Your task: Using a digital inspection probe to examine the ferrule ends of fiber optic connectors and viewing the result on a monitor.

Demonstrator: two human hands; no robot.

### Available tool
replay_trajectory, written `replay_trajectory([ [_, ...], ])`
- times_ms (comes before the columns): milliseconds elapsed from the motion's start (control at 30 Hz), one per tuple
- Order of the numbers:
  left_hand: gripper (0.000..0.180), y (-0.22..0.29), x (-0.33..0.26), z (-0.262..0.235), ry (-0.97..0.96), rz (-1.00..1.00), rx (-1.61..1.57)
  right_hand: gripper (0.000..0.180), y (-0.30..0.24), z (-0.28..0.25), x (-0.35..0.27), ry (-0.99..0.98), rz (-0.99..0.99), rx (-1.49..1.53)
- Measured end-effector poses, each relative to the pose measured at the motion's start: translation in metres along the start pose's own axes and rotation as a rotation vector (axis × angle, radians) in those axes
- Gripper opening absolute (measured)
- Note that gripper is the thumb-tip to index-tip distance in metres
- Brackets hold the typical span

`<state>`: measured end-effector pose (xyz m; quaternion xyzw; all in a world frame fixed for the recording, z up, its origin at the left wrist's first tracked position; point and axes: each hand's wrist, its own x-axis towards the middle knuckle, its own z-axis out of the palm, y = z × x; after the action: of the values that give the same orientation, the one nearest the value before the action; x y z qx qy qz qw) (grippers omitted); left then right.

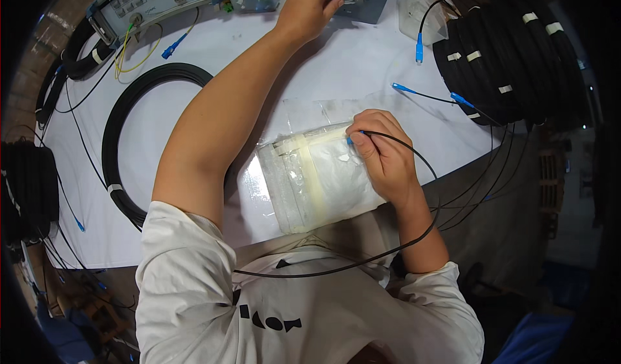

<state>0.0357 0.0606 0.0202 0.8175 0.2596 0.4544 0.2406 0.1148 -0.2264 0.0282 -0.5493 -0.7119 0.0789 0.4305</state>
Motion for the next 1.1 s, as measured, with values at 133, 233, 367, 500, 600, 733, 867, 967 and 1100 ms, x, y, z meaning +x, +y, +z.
replay_trajectory([
  [133, 0.047, -0.001, 0.001, 0.0, 0.02, 0.039, -0.036, 0.01, -0.002, -0.001, 0.0, -0.048, -0.028, -0.059],
  [233, 0.046, 0.001, 0.002, 0.0, 0.02, 0.032, -0.023, 0.008, 0.0, -0.003, 0.0, -0.067, -0.05, -0.021],
  [367, 0.045, 0.004, 0.003, -0.003, 0.011, 0.035, -0.001, 0.008, -0.002, 0.001, 0.001, 0.068, -0.016, -0.028],
  [500, 0.045, -0.004, -0.003, -0.001, 0.135, 0.214, -0.002, 0.01, -0.002, 0.0, 0.001, 0.008, -0.041, -0.08],
  [600, 0.045, 0.001, 0.003, -0.001, 0.02, 0.04, -0.021, 0.01, -0.001, 0.001, 0.0, 0.042, -0.041, -0.08],
  [733, 0.046, -0.003, -0.003, -0.001, 0.07, 0.13, -0.029, 0.011, -0.002, 0.002, 0.0, 0.068, -0.019, -0.092],
  [867, 0.047, 0.003, 0.003, -0.003, 0.003, 0.036, -0.044, 0.011, 0.001, -0.001, -0.003, 0.012, -0.039, -0.069],
  [967, 0.047, 0.007, 0.002, -0.005, 0.001, 0.019, -0.019, 0.01, -0.002, 0.001, -0.002, 0.135, -0.011, -0.09],
  [1100, 0.046, 0.0, -0.004, -0.004, 0.106, 0.211, -0.04, 0.011, -0.002, 0.0, -0.002, 0.057, -0.014, -0.099],
])
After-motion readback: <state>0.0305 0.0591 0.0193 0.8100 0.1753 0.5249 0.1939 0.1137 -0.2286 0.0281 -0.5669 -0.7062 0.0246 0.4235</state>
